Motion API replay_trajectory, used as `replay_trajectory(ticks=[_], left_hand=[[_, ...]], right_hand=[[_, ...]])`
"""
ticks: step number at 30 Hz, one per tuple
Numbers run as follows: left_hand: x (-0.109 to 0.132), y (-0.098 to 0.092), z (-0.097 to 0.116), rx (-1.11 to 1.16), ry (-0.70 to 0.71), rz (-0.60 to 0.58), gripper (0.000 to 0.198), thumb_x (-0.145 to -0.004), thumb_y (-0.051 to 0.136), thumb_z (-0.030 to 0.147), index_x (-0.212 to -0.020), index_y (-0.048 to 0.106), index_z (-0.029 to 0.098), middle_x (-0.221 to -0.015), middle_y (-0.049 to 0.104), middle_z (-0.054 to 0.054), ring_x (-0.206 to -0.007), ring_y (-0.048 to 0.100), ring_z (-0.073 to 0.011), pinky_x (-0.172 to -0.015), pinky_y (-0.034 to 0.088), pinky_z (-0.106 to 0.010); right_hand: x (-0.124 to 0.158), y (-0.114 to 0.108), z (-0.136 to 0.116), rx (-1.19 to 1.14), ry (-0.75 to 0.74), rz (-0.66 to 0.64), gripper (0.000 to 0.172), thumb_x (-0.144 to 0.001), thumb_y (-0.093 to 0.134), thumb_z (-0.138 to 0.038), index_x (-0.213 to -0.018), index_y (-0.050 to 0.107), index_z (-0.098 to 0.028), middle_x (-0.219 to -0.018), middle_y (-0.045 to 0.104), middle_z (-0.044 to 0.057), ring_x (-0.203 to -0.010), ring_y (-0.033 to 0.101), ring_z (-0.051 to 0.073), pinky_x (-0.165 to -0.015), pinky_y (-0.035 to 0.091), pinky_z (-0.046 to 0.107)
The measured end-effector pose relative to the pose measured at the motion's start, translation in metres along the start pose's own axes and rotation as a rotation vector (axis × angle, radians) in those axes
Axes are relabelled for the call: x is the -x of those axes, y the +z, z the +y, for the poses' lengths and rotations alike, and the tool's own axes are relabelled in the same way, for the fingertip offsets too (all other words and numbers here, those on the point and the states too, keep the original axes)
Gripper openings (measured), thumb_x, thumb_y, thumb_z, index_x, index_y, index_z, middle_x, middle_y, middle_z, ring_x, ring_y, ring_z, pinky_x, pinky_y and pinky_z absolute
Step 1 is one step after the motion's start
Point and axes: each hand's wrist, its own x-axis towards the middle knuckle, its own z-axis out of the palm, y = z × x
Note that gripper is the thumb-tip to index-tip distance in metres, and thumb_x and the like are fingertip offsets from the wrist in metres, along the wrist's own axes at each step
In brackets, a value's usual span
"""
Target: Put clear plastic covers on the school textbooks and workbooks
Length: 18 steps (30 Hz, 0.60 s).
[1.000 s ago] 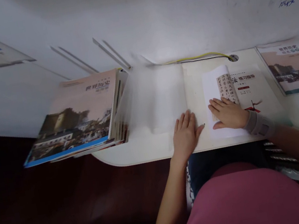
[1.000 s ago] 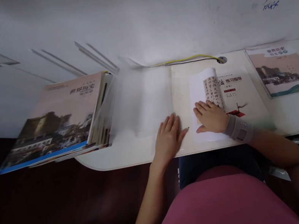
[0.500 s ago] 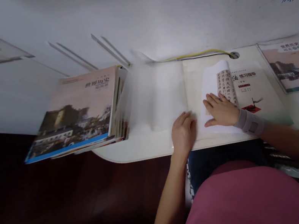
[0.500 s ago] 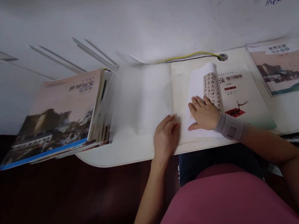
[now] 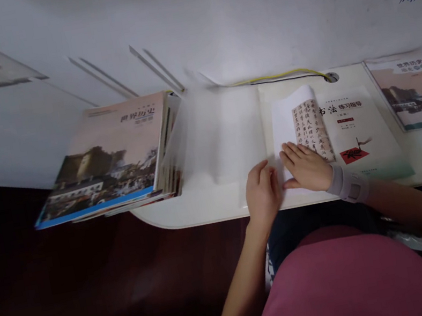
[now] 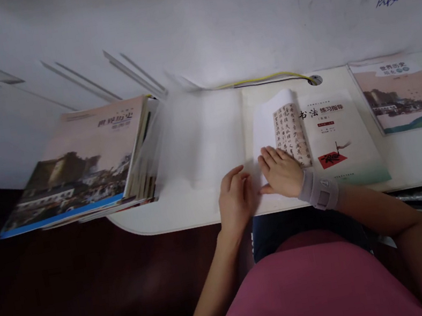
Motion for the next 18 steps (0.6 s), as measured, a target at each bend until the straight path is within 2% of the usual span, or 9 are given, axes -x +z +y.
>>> replay_trajectory(ticks=[5,11,15,18], left_hand=[[0.012,-0.002,0.011,0.114,-0.042,-0.016,0.027,-0.095,0.039,0.024,-0.119,0.047,0.014,-0.122,0.054,-0.016,-0.116,0.052,-0.0224,-0.097,0.047,-0.045],[0.012,-0.005,0.009,0.181,-0.048,-0.085,0.025,-0.097,0.036,0.027,-0.114,0.051,0.016,-0.123,0.054,-0.014,-0.118,0.051,-0.022,-0.099,0.047,-0.046],[0.011,-0.004,0.007,0.173,-0.01,-0.155,0.028,-0.096,0.038,0.026,-0.116,0.055,0.016,-0.125,0.056,-0.013,-0.119,0.051,-0.0224,-0.1,0.047,-0.045],[0.01,-0.003,0.005,0.141,0.051,-0.241,0.034,-0.096,0.038,0.024,-0.127,0.052,0.018,-0.123,0.061,-0.01,-0.123,0.048,-0.0247,-0.102,0.044,-0.049]], right_hand=[[0.014,-0.004,-0.013,-0.037,-0.047,0.015,0.079,-0.079,0.064,-0.05,-0.132,0.045,0.007,-0.142,0.039,0.029,-0.133,0.038,0.036,-0.11,0.032,0.042],[0.031,-0.006,-0.025,-0.095,-0.152,0.011,0.074,-0.082,0.06,-0.051,-0.127,0.05,0.006,-0.136,0.047,0.029,-0.131,0.041,0.036,-0.109,0.035,0.044],[0.034,-0.011,-0.019,-0.162,-0.24,-0.037,0.057,-0.084,0.058,-0.034,-0.127,0.049,0.004,-0.136,0.048,0.027,-0.131,0.042,0.031,-0.11,0.034,0.042],[0.03,-0.021,-0.004,-0.204,-0.359,-0.114,0.042,-0.084,0.053,-0.018,-0.122,0.054,0.0,-0.132,0.054,0.023,-0.129,0.046,0.028,-0.108,0.036,0.04]])
